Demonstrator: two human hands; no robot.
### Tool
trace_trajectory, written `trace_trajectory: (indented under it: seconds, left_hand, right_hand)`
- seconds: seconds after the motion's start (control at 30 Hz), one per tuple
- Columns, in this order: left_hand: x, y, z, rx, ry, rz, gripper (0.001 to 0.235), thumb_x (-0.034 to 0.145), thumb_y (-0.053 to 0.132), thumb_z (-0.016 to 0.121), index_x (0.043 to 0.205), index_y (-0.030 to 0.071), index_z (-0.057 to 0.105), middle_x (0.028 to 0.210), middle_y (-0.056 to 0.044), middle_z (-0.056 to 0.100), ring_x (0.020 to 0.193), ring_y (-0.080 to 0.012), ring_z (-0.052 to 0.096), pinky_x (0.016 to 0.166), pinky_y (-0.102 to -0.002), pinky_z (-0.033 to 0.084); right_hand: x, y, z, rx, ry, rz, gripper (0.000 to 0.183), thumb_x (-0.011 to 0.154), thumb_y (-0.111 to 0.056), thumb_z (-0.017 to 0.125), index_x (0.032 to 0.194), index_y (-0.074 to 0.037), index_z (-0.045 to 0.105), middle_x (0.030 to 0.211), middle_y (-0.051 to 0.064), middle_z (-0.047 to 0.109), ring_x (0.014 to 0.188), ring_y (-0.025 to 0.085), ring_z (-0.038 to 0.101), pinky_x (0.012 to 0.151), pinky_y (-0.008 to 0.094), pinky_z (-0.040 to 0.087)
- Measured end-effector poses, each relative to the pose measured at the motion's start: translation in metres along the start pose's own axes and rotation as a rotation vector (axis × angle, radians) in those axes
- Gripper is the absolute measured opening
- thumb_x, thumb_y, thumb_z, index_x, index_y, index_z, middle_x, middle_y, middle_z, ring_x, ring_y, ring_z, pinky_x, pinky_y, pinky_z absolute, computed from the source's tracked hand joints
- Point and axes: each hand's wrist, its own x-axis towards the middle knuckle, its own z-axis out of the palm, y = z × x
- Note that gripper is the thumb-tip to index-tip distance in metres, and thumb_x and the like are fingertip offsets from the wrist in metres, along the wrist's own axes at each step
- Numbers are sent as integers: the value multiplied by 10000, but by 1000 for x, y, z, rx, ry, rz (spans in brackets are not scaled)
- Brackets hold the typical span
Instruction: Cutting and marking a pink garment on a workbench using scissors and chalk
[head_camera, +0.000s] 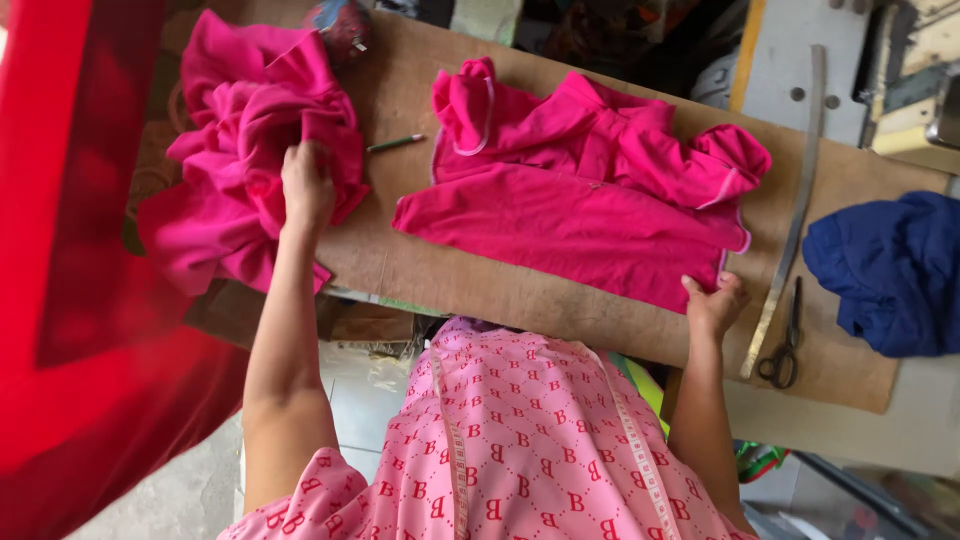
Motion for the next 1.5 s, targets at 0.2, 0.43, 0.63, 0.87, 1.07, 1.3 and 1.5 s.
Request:
trace_trajectory:
  seconds: [0.2, 0.43, 0.63, 0.87, 1.07, 1.3, 1.5]
  left_hand:
    - [-58, 159, -9, 519, 247, 419, 175, 952, 19, 725, 1097, 54, 634, 1443, -212, 518, 1365, -407, 462, 1122, -590, 312]
    - [-73, 130, 57, 397, -367, -30, 473, 825, 525, 803, 928, 118, 588, 1136, -110, 454, 1136, -399, 422, 919, -548, 393]
    - [-120, 117, -3, -394, -523, -150, 246, 1006, 271, 711, 1071, 70, 586, 825, -165, 582, 810, -281, 520, 717, -460, 387]
    - [-164, 128, -80, -813, -481, -657, 334, 925, 24, 704, 1213, 86, 546, 828, -59, 561, 593, -101, 500, 417, -194, 399]
    - [-178, 129, -95, -872, -468, -577, 316, 889, -14, 704, 1162, 101, 594, 853, -34, 616, 599, -84, 557, 408, -183, 440]
    - [-232, 43, -41, -302, -762, -576, 337, 803, 189, 877, 1106, 131, 742, 913, -50, 762, 856, -181, 668, 815, -344, 514]
    - [-219, 39, -35, 33, -922, -509, 283, 767, 355, 849, 1033, 278, 793, 864, -20, 789, 897, -284, 736, 860, -426, 549]
  right_hand:
    - [0, -3, -6, 370, -80, 198, 518, 814, -103, 955, 1168, 45, 607, 1033, 212, 598, 713, 364, 704, 467, 373, 620]
    - [-25, -5, -32, -189, -269, -47, 412, 843, -320, 889, 1113, -46, 740, 1043, 187, 743, 1016, 376, 721, 841, 475, 580]
    - [-121, -45, -144, 308, -525, 81, 411, 991, -318, 747, 1241, -13, 631, 1151, 266, 700, 1106, 394, 664, 927, 513, 525]
    - [-144, 6, -169, 524, -558, 212, 516, 833, -141, 855, 1278, -47, 613, 996, 75, 706, 904, 156, 653, 857, 316, 525]
    - [-137, 12, -204, 786, -601, 154, 371, 848, 23, 770, 1193, -44, 650, 1011, 70, 687, 961, 169, 616, 919, 335, 493]
    - [-165, 51, -159, 172, -790, 211, 253, 867, -229, 854, 1109, -176, 800, 1015, 114, 782, 964, 267, 741, 895, 406, 546]
    - [-170, 49, -159, 115, -796, 89, 229, 850, -186, 838, 1073, -188, 787, 972, 136, 764, 936, 297, 745, 858, 398, 577]
